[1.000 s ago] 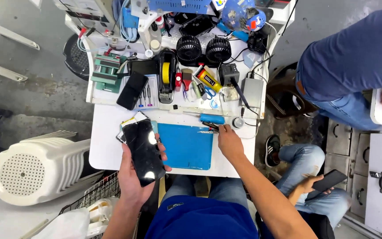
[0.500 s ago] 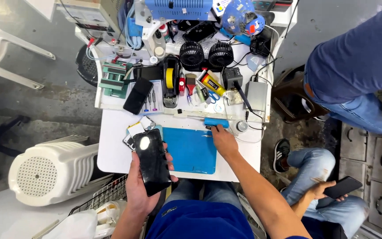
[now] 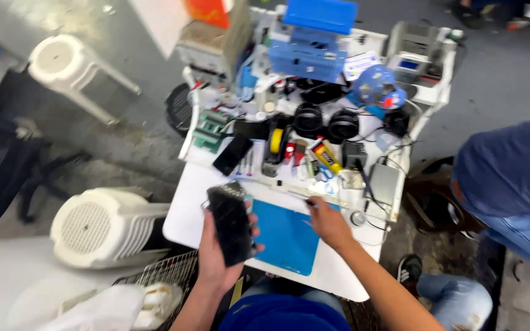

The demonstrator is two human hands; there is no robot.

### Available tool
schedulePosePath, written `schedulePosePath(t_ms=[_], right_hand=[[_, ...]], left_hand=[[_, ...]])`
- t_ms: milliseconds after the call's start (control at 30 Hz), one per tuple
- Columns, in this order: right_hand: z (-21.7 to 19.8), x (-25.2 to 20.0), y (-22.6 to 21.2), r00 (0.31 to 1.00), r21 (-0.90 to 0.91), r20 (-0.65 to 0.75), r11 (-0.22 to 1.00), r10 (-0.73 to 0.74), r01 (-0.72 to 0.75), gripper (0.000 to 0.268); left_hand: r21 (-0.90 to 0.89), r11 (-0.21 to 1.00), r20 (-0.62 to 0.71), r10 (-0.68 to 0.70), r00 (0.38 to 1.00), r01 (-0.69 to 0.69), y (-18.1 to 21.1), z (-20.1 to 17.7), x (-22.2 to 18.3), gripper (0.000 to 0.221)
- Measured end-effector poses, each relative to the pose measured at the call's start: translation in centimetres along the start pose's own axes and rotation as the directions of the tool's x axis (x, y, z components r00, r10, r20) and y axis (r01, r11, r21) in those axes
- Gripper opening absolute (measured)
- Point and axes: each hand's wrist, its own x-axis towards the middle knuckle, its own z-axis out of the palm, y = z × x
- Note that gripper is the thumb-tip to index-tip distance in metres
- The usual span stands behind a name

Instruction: Removing a damaged screen from a mobile phone frame using a prying tool and scissors

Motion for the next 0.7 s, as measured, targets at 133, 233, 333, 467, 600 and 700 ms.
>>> schedulePosePath(t_ms=[133,233,333,467,600,700], right_hand=[[-4.9,-5.8,-3.9,0.828,0.408,-0.502,0.776,-0.249,0.481,0.035],[-10.8,-11.8,-7.3,0.885,0.644,-0.458,0.655,-0.084,0.396,0.024],[-12.6,-13.3,-6.2,0.97,0.963,-0.236,0.142,0.05,0.227,0.055],[-11.4,-16.6,-5.0,0.981,0.951,0.183,-0.264,0.068,-0.159,0.03],[-13.5,-20.1,-8.4,0.964,0.972,0.188,-0.104,-0.188,-0.21,0.031],[-13.5,-20.6,-9.4,0.928,0.992,0.116,0.089,-0.354,-0.09,0.026]], left_hand=[[-0.112,0.99,0.006,0.084,0.996,-0.083,0.7,1.3,1.5,0.08],[-0.213,0.977,0.161,0.061,0.985,-0.026,1.9,4.1,1.2,0.08],[-0.219,0.975,0.178,0.085,0.98,-0.045,2.3,6.1,2.2,0.085],[-0.29,0.957,0.134,0.048,0.99,-0.007,1.7,8.1,2.5,0.082],[-0.292,0.956,0.132,0.018,0.991,0.022,1.2,9.6,2.9,0.078],[-0.33,0.941,0.235,0.009,0.972,0.071,1.0,10.4,2.6,0.077]])
